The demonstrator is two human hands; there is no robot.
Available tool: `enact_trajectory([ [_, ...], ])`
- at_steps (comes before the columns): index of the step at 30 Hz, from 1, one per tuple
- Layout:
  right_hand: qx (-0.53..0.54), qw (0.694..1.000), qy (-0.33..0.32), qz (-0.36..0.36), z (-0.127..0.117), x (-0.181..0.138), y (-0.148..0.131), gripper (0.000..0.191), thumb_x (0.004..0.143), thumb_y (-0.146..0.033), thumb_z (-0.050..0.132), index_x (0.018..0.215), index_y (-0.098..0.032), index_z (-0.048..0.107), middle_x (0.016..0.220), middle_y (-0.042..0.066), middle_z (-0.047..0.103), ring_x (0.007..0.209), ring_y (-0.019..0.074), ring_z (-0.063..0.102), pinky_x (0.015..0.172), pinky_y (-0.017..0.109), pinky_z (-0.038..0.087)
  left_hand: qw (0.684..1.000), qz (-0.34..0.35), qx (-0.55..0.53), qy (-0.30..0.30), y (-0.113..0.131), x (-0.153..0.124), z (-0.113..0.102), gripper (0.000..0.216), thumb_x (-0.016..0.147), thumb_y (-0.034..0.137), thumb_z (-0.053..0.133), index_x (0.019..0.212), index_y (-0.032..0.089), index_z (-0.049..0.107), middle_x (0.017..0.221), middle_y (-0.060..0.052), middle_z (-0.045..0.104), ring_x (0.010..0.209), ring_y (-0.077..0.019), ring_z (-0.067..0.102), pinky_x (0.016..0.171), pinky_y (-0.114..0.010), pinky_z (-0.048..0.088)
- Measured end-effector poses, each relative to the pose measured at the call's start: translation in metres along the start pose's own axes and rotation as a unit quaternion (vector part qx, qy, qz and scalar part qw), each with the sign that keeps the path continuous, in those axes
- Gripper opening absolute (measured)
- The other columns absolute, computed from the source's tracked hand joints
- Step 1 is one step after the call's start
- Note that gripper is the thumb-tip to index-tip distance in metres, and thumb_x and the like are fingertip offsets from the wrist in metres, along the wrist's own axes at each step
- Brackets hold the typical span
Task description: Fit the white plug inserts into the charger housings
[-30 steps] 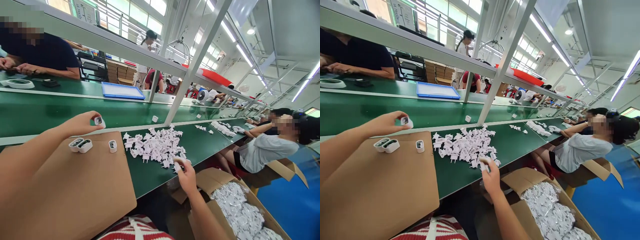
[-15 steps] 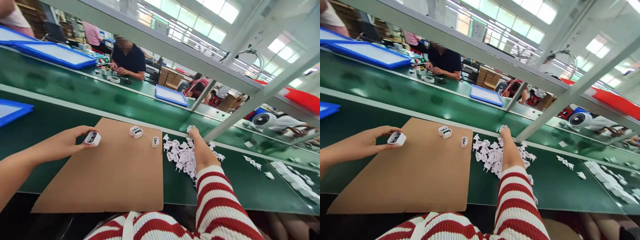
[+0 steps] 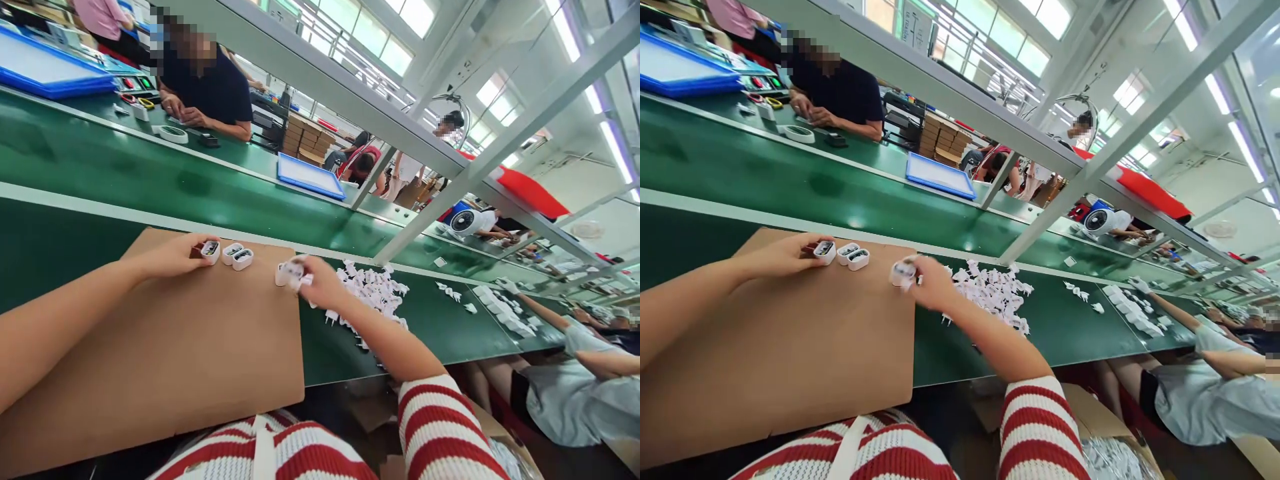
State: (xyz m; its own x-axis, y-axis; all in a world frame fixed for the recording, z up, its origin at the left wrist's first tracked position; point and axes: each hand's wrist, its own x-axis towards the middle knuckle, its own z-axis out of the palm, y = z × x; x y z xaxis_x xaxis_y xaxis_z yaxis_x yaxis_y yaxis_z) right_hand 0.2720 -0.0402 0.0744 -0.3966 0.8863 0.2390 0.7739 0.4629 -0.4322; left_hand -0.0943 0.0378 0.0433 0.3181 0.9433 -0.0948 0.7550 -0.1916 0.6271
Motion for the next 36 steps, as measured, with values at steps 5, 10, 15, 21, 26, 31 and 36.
enact_trajectory([
  [5, -0.081, 0.992, -0.085, -0.05, 0.049, -0.039, -0.062, 0.037, 0.088, -0.03, 0.065, 0.124, -0.021, 0.06, 0.115, 0.008, 0.07, 0.107, 0.0255, 0.062, 0.094, 0.038, 0.046, 0.997, 0.022, 0.016, -0.067, 0.02, 0.007, 0.008, 0.09, 0.082, 0.052, 0.056, 0.16, 0.017, 0.026, 0.157, -0.008, 0.047, 0.136, -0.0266, 0.05, 0.117, -0.04, 0.04],
  [10, -0.035, 0.995, -0.096, -0.018, 0.058, -0.031, -0.051, 0.036, 0.089, -0.041, 0.068, 0.118, -0.02, 0.062, 0.111, 0.009, 0.072, 0.106, 0.0263, 0.063, 0.089, 0.037, 0.049, 0.986, 0.059, 0.137, 0.078, 0.041, -0.02, 0.017, 0.107, 0.075, 0.045, 0.058, 0.161, 0.006, 0.009, 0.169, -0.021, 0.009, 0.158, -0.0361, 0.005, 0.127, -0.055, 0.018],
  [15, -0.026, 0.99, 0.015, 0.139, 0.016, -0.016, -0.001, 0.031, 0.1, -0.035, 0.051, 0.127, -0.026, 0.062, 0.114, 0.005, 0.073, 0.108, 0.0225, 0.064, 0.09, 0.034, 0.049, 0.964, 0.203, 0.142, 0.101, 0.078, -0.064, 0.049, 0.102, 0.083, 0.061, 0.059, 0.162, 0.033, 0.001, 0.171, -0.007, 0.008, 0.158, -0.0347, 0.008, 0.128, -0.053, 0.021],
  [21, -0.13, 0.961, -0.042, 0.241, 0.005, 0.031, 0.035, 0.036, 0.086, -0.022, 0.064, 0.122, -0.016, 0.067, 0.125, 0.015, 0.072, 0.119, 0.0295, 0.063, 0.098, 0.042, 0.046, 0.938, 0.271, 0.202, 0.082, 0.097, -0.06, 0.119, 0.08, 0.093, 0.056, 0.049, 0.163, 0.031, 0.019, 0.161, -0.011, 0.038, 0.149, -0.0355, 0.037, 0.123, -0.052, 0.033],
  [26, -0.125, 0.954, -0.087, 0.256, 0.016, 0.059, 0.034, 0.023, 0.083, -0.016, 0.064, 0.104, -0.018, 0.074, 0.117, 0.013, 0.075, 0.112, 0.0277, 0.069, 0.1, 0.042, 0.045, 0.904, 0.271, 0.289, 0.16, 0.065, -0.029, 0.117, 0.053, 0.101, 0.034, 0.029, 0.147, 0.016, 0.05, 0.142, -0.019, 0.058, 0.128, -0.0375, 0.056, 0.108, -0.054, 0.043],
  [31, -0.131, 0.955, -0.087, 0.25, 0.02, 0.05, 0.029, 0.039, 0.093, -0.034, 0.054, 0.128, -0.021, 0.066, 0.135, 0.014, 0.066, 0.123, 0.0312, 0.063, 0.1, 0.045, 0.047, 0.876, 0.27, 0.316, 0.245, 0.055, -0.03, 0.094, 0.051, 0.101, 0.031, 0.035, 0.146, 0.013, 0.048, 0.142, -0.022, 0.056, 0.132, -0.0404, 0.05, 0.112, -0.056, 0.036],
  [36, -0.15, 0.969, -0.086, 0.178, 0.029, 0.015, 0.036, 0.059, 0.089, -0.039, 0.063, 0.146, -0.027, 0.052, 0.143, 0.01, 0.057, 0.131, 0.0291, 0.053, 0.108, 0.041, 0.041, 0.907, 0.269, 0.227, 0.233, 0.095, -0.037, 0.108, 0.057, 0.097, 0.037, 0.047, 0.15, 0.016, 0.044, 0.149, -0.019, 0.05, 0.142, -0.0372, 0.042, 0.12, -0.053, 0.03],
])
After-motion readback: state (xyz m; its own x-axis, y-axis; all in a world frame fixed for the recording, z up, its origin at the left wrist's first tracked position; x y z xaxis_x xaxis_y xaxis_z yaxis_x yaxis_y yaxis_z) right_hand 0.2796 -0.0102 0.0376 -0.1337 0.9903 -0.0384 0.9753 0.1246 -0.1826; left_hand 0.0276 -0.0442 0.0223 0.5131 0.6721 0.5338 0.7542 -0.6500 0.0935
